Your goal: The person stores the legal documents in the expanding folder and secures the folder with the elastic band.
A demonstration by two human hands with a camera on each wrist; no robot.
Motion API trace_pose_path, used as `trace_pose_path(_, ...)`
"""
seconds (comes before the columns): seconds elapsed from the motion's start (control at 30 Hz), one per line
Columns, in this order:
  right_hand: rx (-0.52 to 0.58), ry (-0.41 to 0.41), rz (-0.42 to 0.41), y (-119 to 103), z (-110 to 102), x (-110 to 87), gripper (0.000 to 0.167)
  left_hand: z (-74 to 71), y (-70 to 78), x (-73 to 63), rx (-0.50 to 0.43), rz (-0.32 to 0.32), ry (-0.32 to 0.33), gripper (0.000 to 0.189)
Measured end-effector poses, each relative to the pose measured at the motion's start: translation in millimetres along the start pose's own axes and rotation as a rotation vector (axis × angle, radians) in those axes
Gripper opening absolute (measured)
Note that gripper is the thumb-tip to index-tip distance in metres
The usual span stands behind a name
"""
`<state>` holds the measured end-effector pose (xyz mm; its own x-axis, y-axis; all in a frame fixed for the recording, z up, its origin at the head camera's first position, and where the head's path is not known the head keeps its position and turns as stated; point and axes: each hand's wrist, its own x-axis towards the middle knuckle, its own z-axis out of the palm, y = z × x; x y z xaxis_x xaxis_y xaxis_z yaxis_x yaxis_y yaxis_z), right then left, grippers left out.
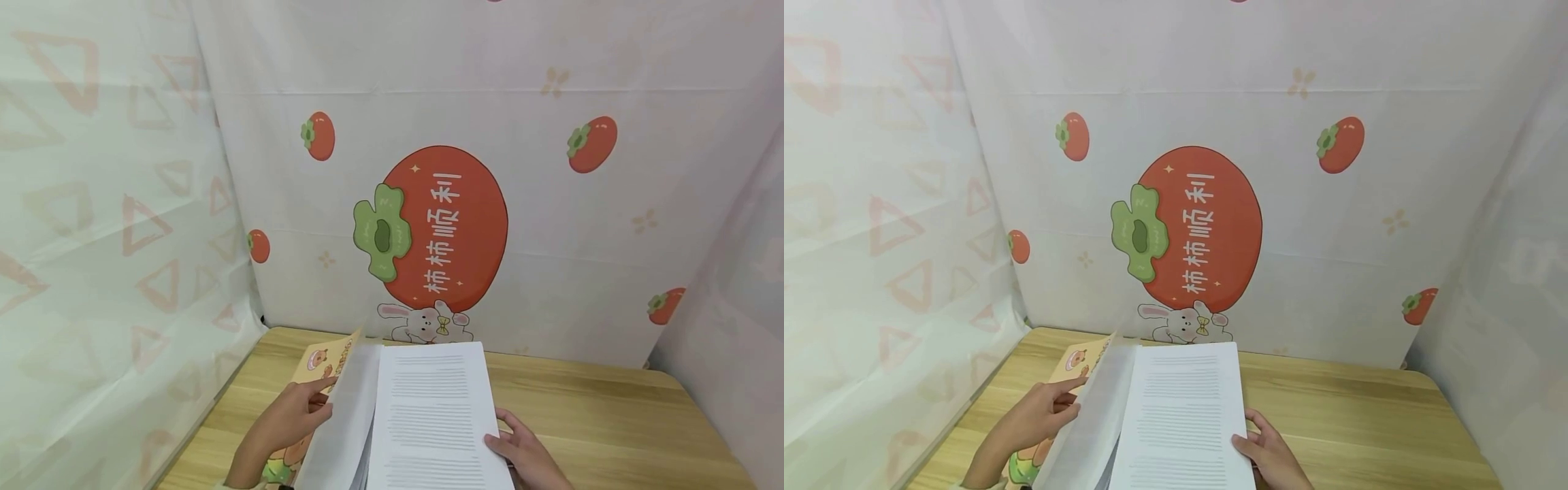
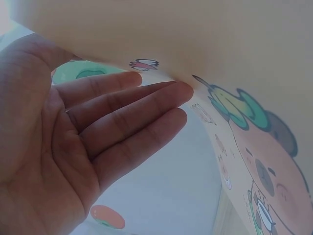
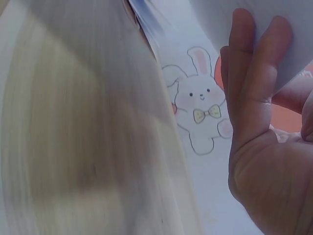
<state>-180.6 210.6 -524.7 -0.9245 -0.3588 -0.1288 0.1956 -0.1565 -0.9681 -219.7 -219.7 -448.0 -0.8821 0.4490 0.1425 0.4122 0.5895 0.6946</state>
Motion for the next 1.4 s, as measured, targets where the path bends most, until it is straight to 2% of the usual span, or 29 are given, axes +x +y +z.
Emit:
trace_pose_path(0.23,-0.033,0.030,0.007,1,19,9.0,0.064,0.1,1.3,-1.7,-0.033,-0.005,-0.012,0.047)
trace_pose_path(0.53,-0.012,0.032,-0.007,2,31,22.2,0.060,4.7,1.2,1.0,-0.041,0.013,-0.036,0.048)
trace_pose_path(0.83,0.038,-0.002,-0.032,0,42,36.2,0.060,4.6,1.5,-0.3,-0.045,0.030,-0.028,0.050)
trace_pose_path(1.2,-0.021,0.109,-0.016,1,57,51.9,0.054,7.4,2.1,0.9,-0.018,0.012,-0.044,0.046)
trace_pose_path(1.4,-0.023,0.125,-0.022,3,66,57.4,0.056,7.2,3.7,0.8,-0.008,0.014,-0.047,0.044)
